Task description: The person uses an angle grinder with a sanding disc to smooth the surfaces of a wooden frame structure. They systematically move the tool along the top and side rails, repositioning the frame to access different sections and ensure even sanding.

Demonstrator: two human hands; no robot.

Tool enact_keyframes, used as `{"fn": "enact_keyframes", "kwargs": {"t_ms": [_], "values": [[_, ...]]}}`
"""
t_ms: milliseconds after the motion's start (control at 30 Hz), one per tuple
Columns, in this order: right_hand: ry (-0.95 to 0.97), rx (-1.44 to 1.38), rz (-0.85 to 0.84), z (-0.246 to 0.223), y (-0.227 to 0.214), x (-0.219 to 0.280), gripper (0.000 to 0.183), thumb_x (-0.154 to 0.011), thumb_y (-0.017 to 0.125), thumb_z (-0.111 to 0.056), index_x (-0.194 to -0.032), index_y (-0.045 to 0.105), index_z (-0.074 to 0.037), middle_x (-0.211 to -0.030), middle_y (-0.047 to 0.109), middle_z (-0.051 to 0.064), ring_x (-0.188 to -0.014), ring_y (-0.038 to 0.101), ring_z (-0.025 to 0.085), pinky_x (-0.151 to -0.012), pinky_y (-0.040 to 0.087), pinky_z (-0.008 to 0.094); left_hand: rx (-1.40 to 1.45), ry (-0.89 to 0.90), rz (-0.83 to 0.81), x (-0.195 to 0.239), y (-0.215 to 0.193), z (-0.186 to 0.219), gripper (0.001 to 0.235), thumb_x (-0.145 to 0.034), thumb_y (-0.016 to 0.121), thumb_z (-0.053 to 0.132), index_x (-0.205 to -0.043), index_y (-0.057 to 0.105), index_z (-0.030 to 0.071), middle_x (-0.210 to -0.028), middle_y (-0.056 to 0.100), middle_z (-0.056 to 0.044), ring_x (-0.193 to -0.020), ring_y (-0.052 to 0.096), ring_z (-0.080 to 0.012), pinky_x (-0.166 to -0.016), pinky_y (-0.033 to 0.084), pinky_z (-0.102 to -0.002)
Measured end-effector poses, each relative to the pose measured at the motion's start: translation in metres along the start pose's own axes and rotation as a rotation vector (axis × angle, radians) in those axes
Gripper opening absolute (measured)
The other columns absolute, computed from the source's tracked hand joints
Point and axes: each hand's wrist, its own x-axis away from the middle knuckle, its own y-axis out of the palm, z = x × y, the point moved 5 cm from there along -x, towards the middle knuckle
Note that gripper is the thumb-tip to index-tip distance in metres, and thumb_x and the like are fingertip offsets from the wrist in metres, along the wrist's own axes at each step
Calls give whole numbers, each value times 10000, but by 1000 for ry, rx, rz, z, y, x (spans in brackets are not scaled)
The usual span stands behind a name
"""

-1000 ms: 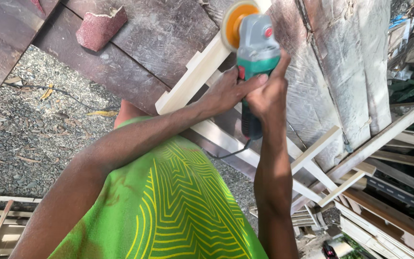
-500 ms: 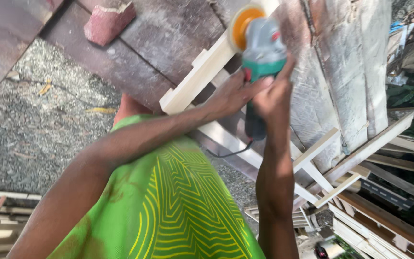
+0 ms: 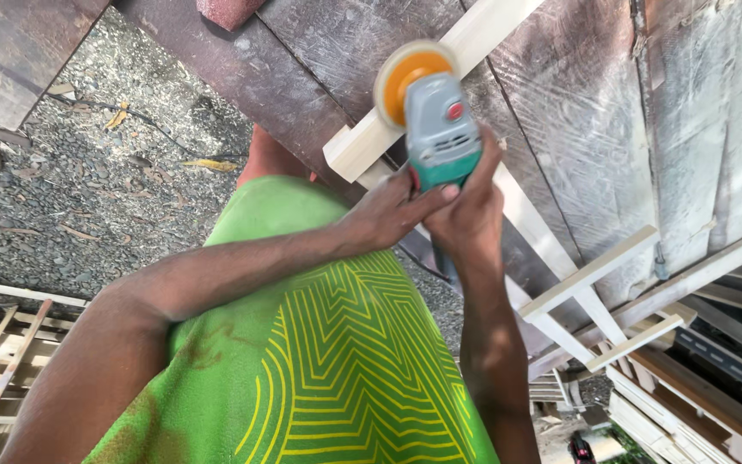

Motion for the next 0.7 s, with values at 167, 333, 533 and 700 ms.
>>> {"fn": "enact_keyframes", "kwargs": {"t_ms": [167, 333, 533, 700], "values": [[-75, -4, -54, -23, 20, 36, 812, -919, 805, -173, -1504, 265, -15, -1172, 680, 304, -986, 743, 459, -799, 613, 509, -86, -172, -84, 49, -7, -30, 738, -967, 550, 566, -1390, 538, -38, -1232, 696, -229, -1159, 674, -311, -1004, 500, -427], [-21, -15, -99, -17, 29, 58, 847, -827, 797, -162, -1478, 279, -8, -1097, 694, 303, -950, 722, 490, -759, 601, 542, -79, -202, -158, 69, -3, -47, 674, -965, 566, 512, -1390, 555, -11, -1274, 696, -223, -1213, 659, -305, -1050, 477, -426], [38, -9, -60, 2, 9, 44, 792, -914, 795, -176, -1502, 284, -27, -1107, 716, 271, -983, 746, 464, -772, 620, 516, -131, -222, -164, 35, 9, -37, 713, -950, 544, 558, -1371, 555, -16, -1194, 721, -231, -1121, 710, -309, -988, 529, -427], [55, -20, 1, 20, -17, 6, 783, -951, 779, -185, -1517, 261, -32, -1186, 710, 272, -1057, 766, 427, -852, 627, 481, -90, -76, -156, -20, 22, -15, 825, -986, 496, 646, -1418, 488, -56, -1232, 657, -250, -1141, 657, -316, -975, 499, -423]]}}
